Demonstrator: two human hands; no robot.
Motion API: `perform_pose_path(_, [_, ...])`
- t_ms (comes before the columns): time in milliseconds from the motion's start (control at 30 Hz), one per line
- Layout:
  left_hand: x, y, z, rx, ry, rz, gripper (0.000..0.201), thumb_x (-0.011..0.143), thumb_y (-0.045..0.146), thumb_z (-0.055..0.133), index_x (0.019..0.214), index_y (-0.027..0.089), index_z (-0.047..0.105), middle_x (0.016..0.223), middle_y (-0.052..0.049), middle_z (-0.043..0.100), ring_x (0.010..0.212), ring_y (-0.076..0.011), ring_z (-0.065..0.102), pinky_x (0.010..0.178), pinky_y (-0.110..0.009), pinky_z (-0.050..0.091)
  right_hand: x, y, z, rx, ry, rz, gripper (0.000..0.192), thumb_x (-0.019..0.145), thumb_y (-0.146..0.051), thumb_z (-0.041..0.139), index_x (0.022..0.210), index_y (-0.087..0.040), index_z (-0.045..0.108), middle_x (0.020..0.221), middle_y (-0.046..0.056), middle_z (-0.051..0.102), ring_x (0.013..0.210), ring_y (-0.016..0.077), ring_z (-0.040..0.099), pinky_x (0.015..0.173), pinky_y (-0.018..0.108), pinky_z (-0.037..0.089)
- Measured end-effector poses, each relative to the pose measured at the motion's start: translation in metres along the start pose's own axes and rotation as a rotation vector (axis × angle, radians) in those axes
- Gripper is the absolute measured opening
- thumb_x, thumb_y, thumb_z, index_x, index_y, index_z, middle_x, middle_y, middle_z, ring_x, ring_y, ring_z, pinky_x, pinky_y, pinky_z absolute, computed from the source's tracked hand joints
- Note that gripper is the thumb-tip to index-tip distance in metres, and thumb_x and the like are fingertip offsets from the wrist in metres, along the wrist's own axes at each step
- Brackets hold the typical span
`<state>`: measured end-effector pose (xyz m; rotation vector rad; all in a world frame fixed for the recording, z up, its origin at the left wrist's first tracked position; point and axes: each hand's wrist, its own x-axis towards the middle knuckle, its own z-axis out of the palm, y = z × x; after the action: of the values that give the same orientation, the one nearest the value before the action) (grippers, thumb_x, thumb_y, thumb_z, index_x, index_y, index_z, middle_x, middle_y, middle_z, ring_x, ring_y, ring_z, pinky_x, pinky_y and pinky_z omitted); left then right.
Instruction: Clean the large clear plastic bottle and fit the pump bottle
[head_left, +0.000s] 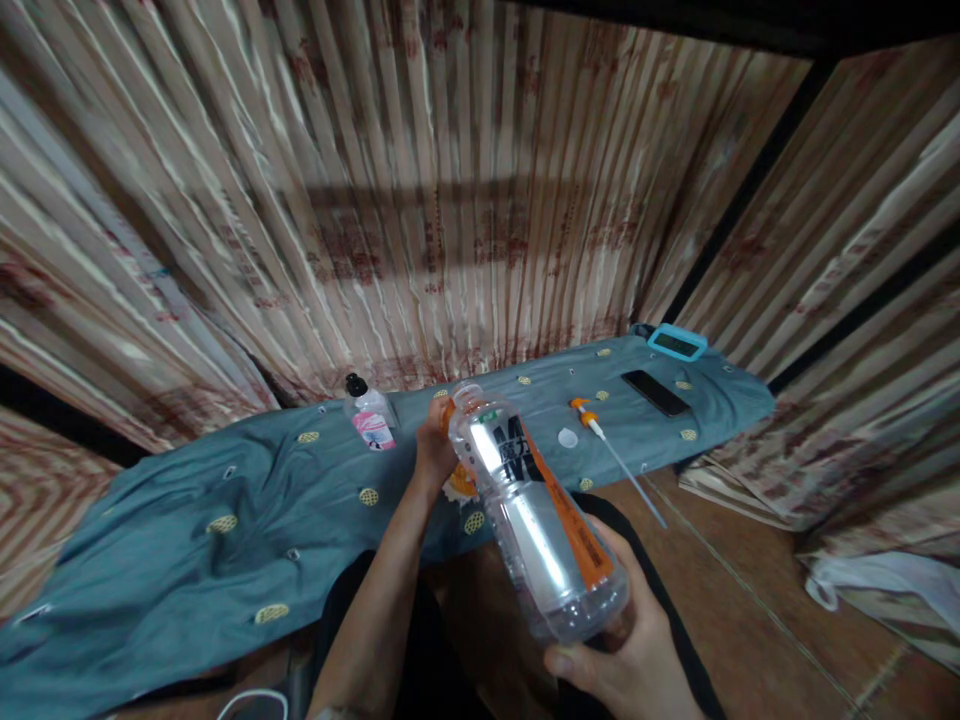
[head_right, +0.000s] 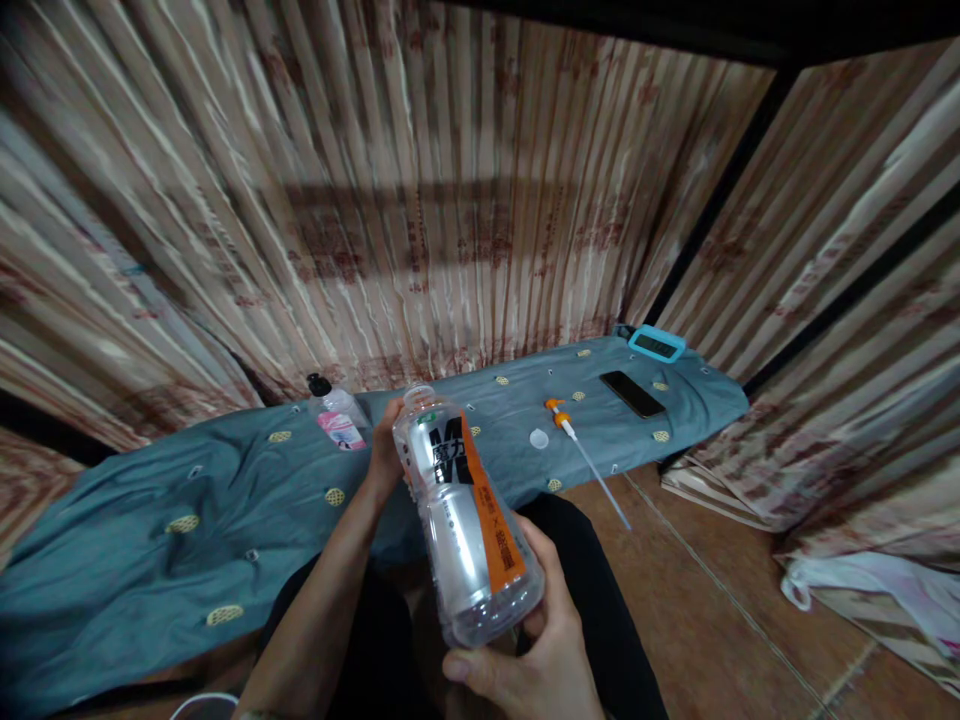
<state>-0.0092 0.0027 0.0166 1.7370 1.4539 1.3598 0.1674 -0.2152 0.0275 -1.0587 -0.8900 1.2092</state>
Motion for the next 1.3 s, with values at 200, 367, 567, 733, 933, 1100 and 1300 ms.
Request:
perform_pose_path(200, [0.001, -0.001, 0.001, -0.005, -0.001, -0.010, 0.017, 0.081, 0.026, 0.062, 0.097, 0.022, 0.060, 0.095, -0.005, 0.074, 0.087, -0.0230, 0.072, 0.079, -0.035, 0.057, -0.001, -0.002, 0.003, 0.016, 0.057, 0.008, 0.098, 0.044, -0.037, 0.103, 0.131, -0.029, 0.058, 0.119, 0.005, 0.077, 0.101, 0.0286, 0.076, 0.080, 0.028, 0.062])
perform_pose_path(367, [0.000, -0.004, 0.001, -0.007, -0.001, 0.003, 0.018, 0.081, 0.027, 0.063, 0.098, 0.022, 0.060, 0.098, -0.005, 0.074, 0.089, -0.0222, 0.072, 0.080, -0.034, 0.056, -0.001, -0.004, 0.003, 0.025, 0.041, 0.016, 0.099, 0.045, -0.033, 0.103, 0.132, -0.028, 0.056, 0.117, 0.006, 0.078, 0.099, 0.0293, 0.078, 0.079, 0.029, 0.063])
perform_pose_path(567, [0.000, -0.004, 0.002, -0.016, 0.011, 0.006, 0.019, 0.080, 0.025, 0.063, 0.098, 0.021, 0.059, 0.096, -0.005, 0.074, 0.087, -0.0225, 0.072, 0.079, -0.035, 0.056, 0.000, -0.001, 0.000, 0.038, 0.045, 0.016, 0.099, 0.044, -0.029, 0.103, 0.131, -0.030, 0.055, 0.119, 0.004, 0.077, 0.102, 0.0270, 0.077, 0.081, 0.026, 0.063])
perform_pose_path(733, [0.001, -0.004, 0.001, -0.022, 0.002, 0.000, 0.018, 0.079, 0.026, 0.062, 0.096, 0.022, 0.059, 0.095, -0.004, 0.074, 0.088, -0.0224, 0.071, 0.079, -0.034, 0.056, 0.001, 0.005, -0.008, 0.026, -0.020, 0.010, 0.097, 0.050, -0.025, 0.101, 0.134, -0.031, 0.055, 0.121, 0.004, 0.077, 0.101, 0.0268, 0.078, 0.081, 0.027, 0.063])
perform_pose_path(933, [0.001, -0.005, 0.001, -0.005, -0.001, 0.021, 0.019, 0.079, 0.025, 0.063, 0.096, 0.022, 0.059, 0.096, -0.005, 0.074, 0.088, -0.0230, 0.072, 0.079, -0.035, 0.056, 0.001, 0.004, -0.009, 0.035, -0.049, 0.008, 0.096, 0.052, -0.019, 0.100, 0.135, -0.032, 0.055, 0.125, 0.003, 0.076, 0.107, 0.0263, 0.076, 0.086, 0.026, 0.062])
perform_pose_path(1100, [0.000, -0.005, 0.001, -0.010, 0.001, 0.028, 0.019, 0.080, 0.026, 0.061, 0.099, 0.022, 0.060, 0.098, -0.005, 0.074, 0.088, -0.0222, 0.072, 0.080, -0.035, 0.057, 0.001, 0.003, -0.008, 0.050, -0.039, 0.018, 0.096, 0.051, -0.019, 0.100, 0.134, -0.032, 0.055, 0.123, 0.003, 0.077, 0.104, 0.0258, 0.077, 0.084, 0.026, 0.062])
perform_pose_path(1300, [0.001, -0.008, 0.002, -0.004, -0.009, 0.065, 0.019, 0.081, 0.028, 0.059, 0.099, 0.022, 0.061, 0.098, -0.005, 0.073, 0.090, -0.0217, 0.071, 0.079, -0.034, 0.056, 0.002, 0.003, -0.009, 0.028, -0.049, 0.001, 0.096, 0.052, -0.019, 0.100, 0.135, -0.029, 0.053, 0.124, 0.006, 0.076, 0.105, 0.0270, 0.077, 0.084, 0.027, 0.062])
